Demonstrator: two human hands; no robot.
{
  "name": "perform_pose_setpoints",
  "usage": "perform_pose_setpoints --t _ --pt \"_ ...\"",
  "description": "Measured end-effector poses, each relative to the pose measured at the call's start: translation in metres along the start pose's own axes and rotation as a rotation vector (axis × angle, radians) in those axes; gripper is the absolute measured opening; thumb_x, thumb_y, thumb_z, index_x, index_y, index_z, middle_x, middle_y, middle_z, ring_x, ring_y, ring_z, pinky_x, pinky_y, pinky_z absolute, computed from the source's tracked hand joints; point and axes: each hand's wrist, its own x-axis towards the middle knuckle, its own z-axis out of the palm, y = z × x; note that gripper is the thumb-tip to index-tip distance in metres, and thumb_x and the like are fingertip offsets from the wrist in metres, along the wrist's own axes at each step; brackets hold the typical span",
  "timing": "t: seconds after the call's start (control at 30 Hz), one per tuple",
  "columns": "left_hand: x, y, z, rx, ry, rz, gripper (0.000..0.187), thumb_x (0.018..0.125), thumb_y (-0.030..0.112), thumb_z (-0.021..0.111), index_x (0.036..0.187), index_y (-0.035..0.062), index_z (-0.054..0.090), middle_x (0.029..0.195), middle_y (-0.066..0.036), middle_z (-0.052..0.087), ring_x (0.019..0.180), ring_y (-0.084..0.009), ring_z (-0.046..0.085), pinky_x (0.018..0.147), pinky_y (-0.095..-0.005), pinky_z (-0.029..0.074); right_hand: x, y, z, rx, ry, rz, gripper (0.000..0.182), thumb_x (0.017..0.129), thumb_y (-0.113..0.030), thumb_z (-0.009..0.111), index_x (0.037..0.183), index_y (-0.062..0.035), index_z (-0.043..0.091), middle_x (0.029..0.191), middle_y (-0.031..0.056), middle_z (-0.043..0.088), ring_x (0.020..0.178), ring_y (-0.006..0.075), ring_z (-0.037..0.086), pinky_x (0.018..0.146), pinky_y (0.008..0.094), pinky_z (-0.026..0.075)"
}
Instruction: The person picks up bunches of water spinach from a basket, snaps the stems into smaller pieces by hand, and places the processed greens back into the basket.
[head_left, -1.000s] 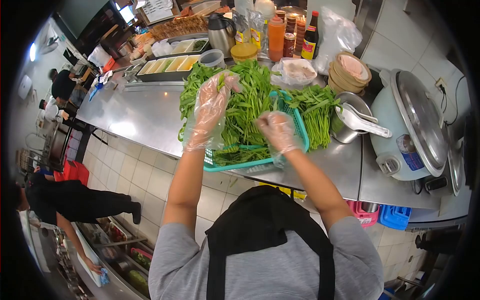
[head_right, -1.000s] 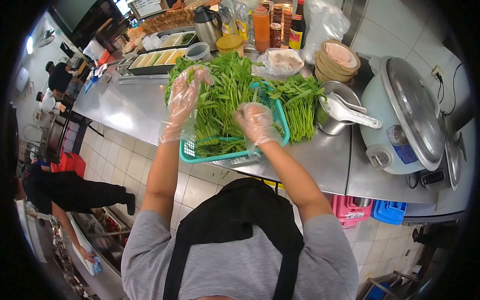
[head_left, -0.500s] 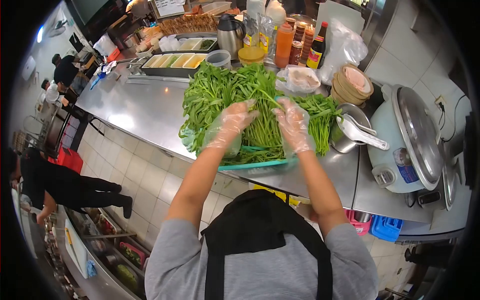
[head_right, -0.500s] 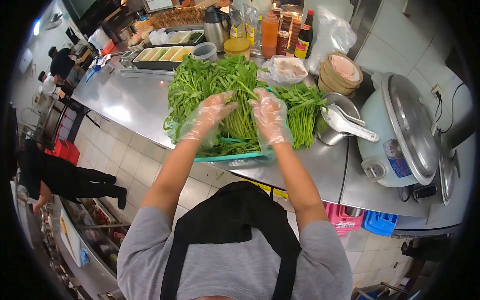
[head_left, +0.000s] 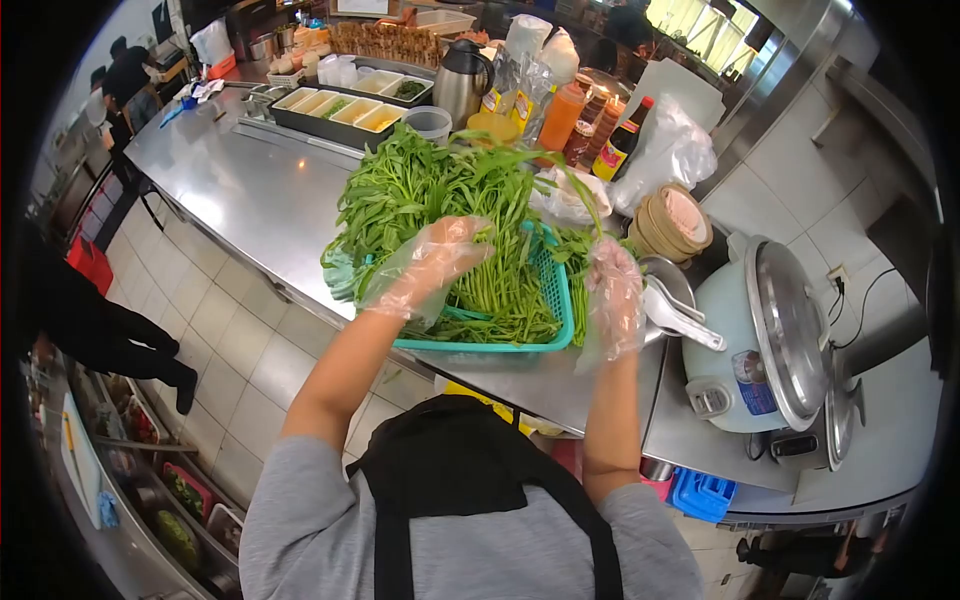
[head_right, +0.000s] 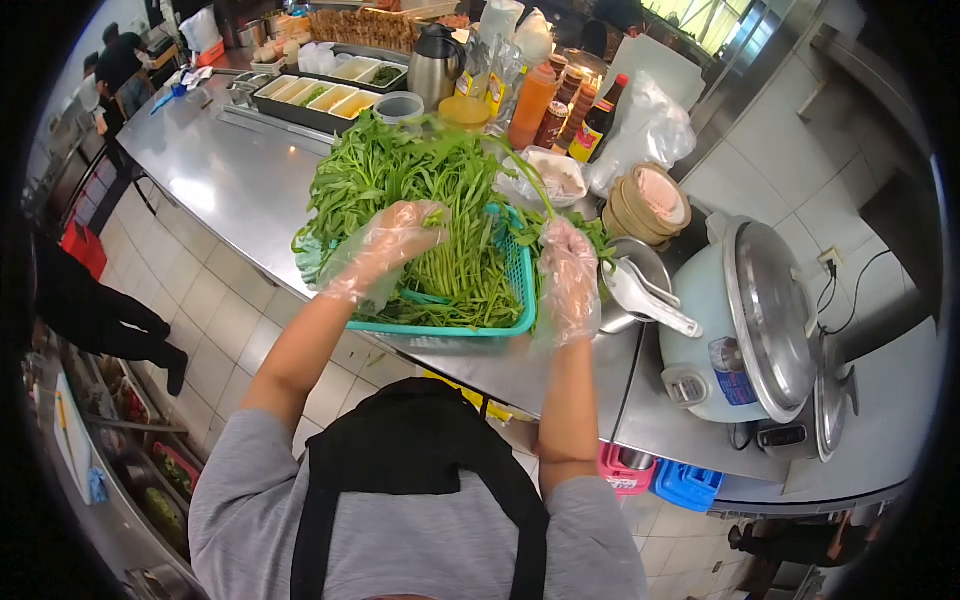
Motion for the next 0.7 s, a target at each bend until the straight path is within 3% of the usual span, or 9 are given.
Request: perform_pose_setpoints --t 0.07,0.13,0.23,0.27,0.3,0.37,0.67,0.7 --pt "-0.002 0.016 -0.007 0.123 -0.020 -0.038 0.042 0.083 0.038 0.066 0.117 0.0122 0.065 0.093 -0.017 0.070 0.087 -0.0359 0.066 0.081 -0.0428 0.052 -0.001 0.006 0.000 0.105 -0.030 0.069 0.027 0.094 -0.011 0.059 0.119 -0.0013 0.058 0.079 -0.0003 0.053 0.063 0.0070 0.044 0.055 0.0207 0.037" --pt "-0.013 0.037 -0.018 0.116 0.207 0.134 0.036 0.086 0.037 0.066 0.110 0.0112 0.066 0.082 -0.016 0.068 0.075 -0.0360 0.066 0.070 -0.0428 0.054 -0.005 0.013 0.006 0.301 -0.090 0.148 0.029 0.093 -0.007 0.057 0.122 -0.0006 0.056 0.084 0.0018 0.053 0.065 0.0091 0.046 0.056 0.0213 0.037" --pt "-0.010 0.059 -0.025 0.101 0.260 0.078 0.033 0.088 0.034 0.066 0.112 0.0112 0.065 0.085 -0.016 0.069 0.074 -0.0344 0.066 0.067 -0.0428 0.053 -0.009 0.018 0.019 0.314 -0.112 0.243 0.032 0.093 -0.006 0.056 0.124 -0.0001 0.054 0.084 0.0020 0.053 0.067 0.0098 0.046 0.058 0.0225 0.038" --pt "-0.009 0.058 -0.022 -0.092 0.429 0.272 0.032 0.089 0.029 0.066 0.116 0.0124 0.063 0.085 -0.015 0.069 0.071 -0.0332 0.066 0.064 -0.0424 0.053 -0.011 0.020 0.023 0.318 -0.115 0.246 0.032 0.093 -0.006 0.056 0.124 -0.0001 0.054 0.084 0.0020 0.053 0.067 0.0098 0.046 0.058 0.0225 0.038" --pt "-0.007 0.058 -0.020 -0.086 0.429 0.270 0.032 0.089 0.029 0.066 0.116 0.0124 0.063 0.085 -0.015 0.069 0.071 -0.0332 0.066 0.064 -0.0424 0.053 -0.013 0.022 0.028 0.312 -0.110 0.250 0.030 0.093 -0.006 0.057 0.122 0.0001 0.056 0.083 0.0019 0.054 0.065 0.0090 0.046 0.056 0.0221 0.037" --pt "-0.003 0.064 -0.020 0.237 0.454 0.277 0.032 0.088 0.026 0.066 0.117 0.0128 0.063 0.090 -0.013 0.070 0.072 -0.0317 0.067 0.064 -0.0405 0.054 -0.016 0.028 0.034 0.311 -0.107 0.254 0.028 0.092 -0.006 0.059 0.119 0.0004 0.059 0.081 0.0019 0.055 0.063 0.0082 0.047 0.054 0.0218 0.037" --pt "0.007 0.048 -0.001 0.257 0.461 0.369 0.040 0.083 0.020 0.069 0.122 0.0143 0.062 0.081 -0.012 0.068 0.067 -0.0305 0.066 0.058 -0.0401 0.053 -0.029 0.032 0.041 0.318 -0.119 0.239 0.028 0.092 -0.013 0.062 0.119 -0.0027 0.062 0.082 0.0014 0.058 0.064 0.0059 0.047 0.058 0.0201 0.037" --pt "0.005 0.055 -0.003 0.252 0.470 0.334 0.037 0.083 0.018 0.067 0.120 0.0150 0.064 0.078 -0.011 0.067 0.065 -0.0298 0.066 0.055 -0.0399 0.052 -0.026 0.034 0.041 0.145 -0.080 0.217 0.026 0.093 -0.014 0.062 0.116 -0.0019 0.064 0.082 0.0024 0.060 0.067 0.0071 0.050 0.062 0.0216 0.040"
